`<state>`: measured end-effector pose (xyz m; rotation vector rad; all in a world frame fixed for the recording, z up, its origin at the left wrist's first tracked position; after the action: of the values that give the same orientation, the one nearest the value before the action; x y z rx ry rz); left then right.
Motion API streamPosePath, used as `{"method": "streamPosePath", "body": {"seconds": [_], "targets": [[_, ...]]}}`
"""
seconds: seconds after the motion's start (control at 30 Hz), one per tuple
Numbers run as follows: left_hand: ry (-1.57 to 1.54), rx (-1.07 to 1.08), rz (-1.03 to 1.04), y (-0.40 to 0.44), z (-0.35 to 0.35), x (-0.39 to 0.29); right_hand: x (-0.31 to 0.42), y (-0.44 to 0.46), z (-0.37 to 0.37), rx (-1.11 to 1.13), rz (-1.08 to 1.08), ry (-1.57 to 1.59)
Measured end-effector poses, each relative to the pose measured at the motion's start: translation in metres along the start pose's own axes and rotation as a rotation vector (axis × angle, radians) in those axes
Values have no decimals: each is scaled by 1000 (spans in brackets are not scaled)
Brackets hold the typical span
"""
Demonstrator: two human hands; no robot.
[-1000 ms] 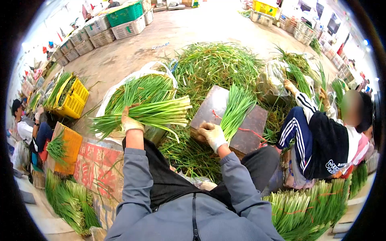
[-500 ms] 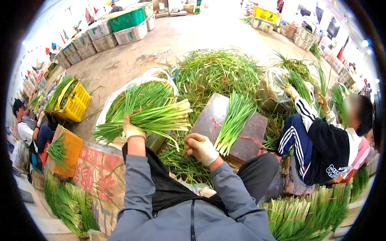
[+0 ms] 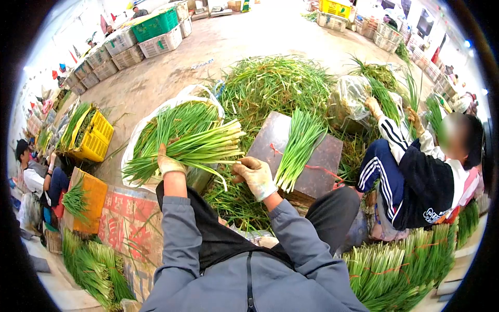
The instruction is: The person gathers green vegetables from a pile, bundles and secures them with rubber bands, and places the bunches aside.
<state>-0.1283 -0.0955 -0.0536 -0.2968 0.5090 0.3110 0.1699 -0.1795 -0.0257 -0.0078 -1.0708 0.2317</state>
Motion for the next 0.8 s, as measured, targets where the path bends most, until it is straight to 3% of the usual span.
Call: {"method": "streamPosePath", "body": {"seconds": [0.1,0.17,0.27,0.3,0.33,0.4,0.47,0.5,0.53,0.57,0.63,0.67,0.7,0.77,0.8], "targets": [[49,-69,52,-7,8,-4,19,-13,-6,-3,-50,-171],[53,-86,61,-4,1,-11,35,-20,-34,-20,-242,-206],[76,-108,107,5,-14,-37,73,-42,-88,-4,-391,351],[93,-202,201,15,-24,-46,95,-51,-94,52,-477,513],[72,-214,145,15,-28,-52,121,-59,-93,109,-566,674],[0,-129,139,27,-40,-62,168,-78,-78,33,-724,769],[22,-156,117,17,-32,-67,179,-84,-100,132,-771,806],[47,-184,92,12,-30,-69,175,-73,-126,389,-640,900],[47,-185,95,14,-33,-70,172,-74,-106,320,-621,845],[16,-131,106,15,-33,-69,151,-63,-108,101,-760,10],[-17,-78,115,17,-34,-64,111,-39,-80,1,-483,-514],[-42,-14,91,17,-31,-58,89,-29,-39,127,-160,-194],[-64,50,67,15,-27,-53,66,-17,-19,143,-92,-510],[-61,62,61,8,-16,-40,32,-6,12,157,108,-224],[-56,67,58,2,-11,-31,19,2,24,161,105,-270]]}}
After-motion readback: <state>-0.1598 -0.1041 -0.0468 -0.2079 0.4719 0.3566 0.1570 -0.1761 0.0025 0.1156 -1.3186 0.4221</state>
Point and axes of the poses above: each hand's wrist, its own y-axis towards the middle knuckle, its own z-axis out of the palm, x = y × z, the point moved 4 cm from there along y, towards the middle knuckle, and after that the axes turned 3 degrees about y, right-handed, at the moved point
